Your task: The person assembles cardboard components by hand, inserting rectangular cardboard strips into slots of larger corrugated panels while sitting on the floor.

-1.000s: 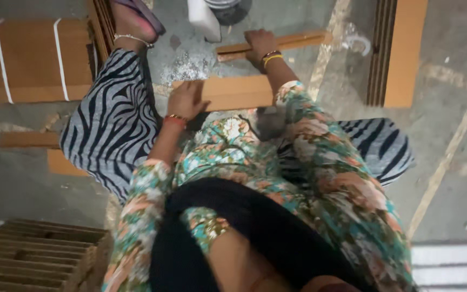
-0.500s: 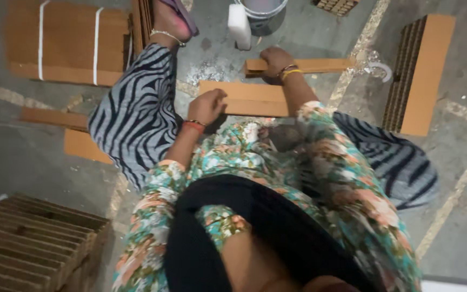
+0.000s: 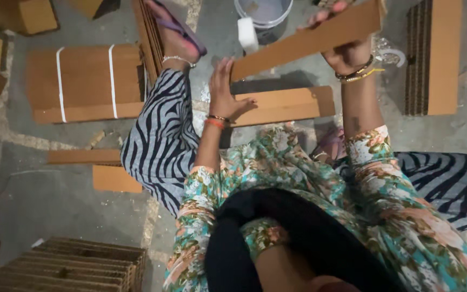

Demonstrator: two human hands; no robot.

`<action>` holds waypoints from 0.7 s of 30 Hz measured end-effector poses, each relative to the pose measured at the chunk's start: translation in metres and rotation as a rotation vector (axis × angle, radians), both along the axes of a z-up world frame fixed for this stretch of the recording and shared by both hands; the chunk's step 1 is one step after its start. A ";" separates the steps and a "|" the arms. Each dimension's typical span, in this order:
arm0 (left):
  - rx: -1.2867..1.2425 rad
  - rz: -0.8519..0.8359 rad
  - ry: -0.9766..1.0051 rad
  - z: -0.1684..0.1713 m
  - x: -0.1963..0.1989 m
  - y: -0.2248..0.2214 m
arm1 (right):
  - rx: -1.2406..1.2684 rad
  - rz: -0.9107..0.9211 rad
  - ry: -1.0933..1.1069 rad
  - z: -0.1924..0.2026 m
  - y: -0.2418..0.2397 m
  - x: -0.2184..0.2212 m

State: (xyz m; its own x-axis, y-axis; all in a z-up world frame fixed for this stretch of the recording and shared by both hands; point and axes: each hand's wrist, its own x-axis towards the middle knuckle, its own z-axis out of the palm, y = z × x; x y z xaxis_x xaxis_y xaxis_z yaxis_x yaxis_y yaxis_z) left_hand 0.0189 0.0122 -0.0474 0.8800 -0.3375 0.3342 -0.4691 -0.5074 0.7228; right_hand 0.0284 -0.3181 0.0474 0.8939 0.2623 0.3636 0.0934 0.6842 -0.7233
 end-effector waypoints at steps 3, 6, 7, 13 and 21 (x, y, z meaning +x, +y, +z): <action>0.163 0.044 -0.057 0.011 0.009 0.017 | 0.162 0.008 0.134 -0.038 0.003 0.012; 0.065 0.002 0.174 -0.002 0.019 0.032 | 0.234 -0.039 0.262 -0.082 -0.005 0.020; 0.004 -0.017 0.303 -0.007 0.017 0.037 | 0.249 -0.059 0.298 -0.100 -0.008 0.020; 0.112 0.052 0.176 -0.025 0.013 0.026 | 0.255 -1.158 0.374 -0.197 -0.070 0.027; 0.285 -0.103 -0.063 -0.063 0.022 0.005 | -1.482 -0.277 -0.061 -0.151 -0.015 -0.016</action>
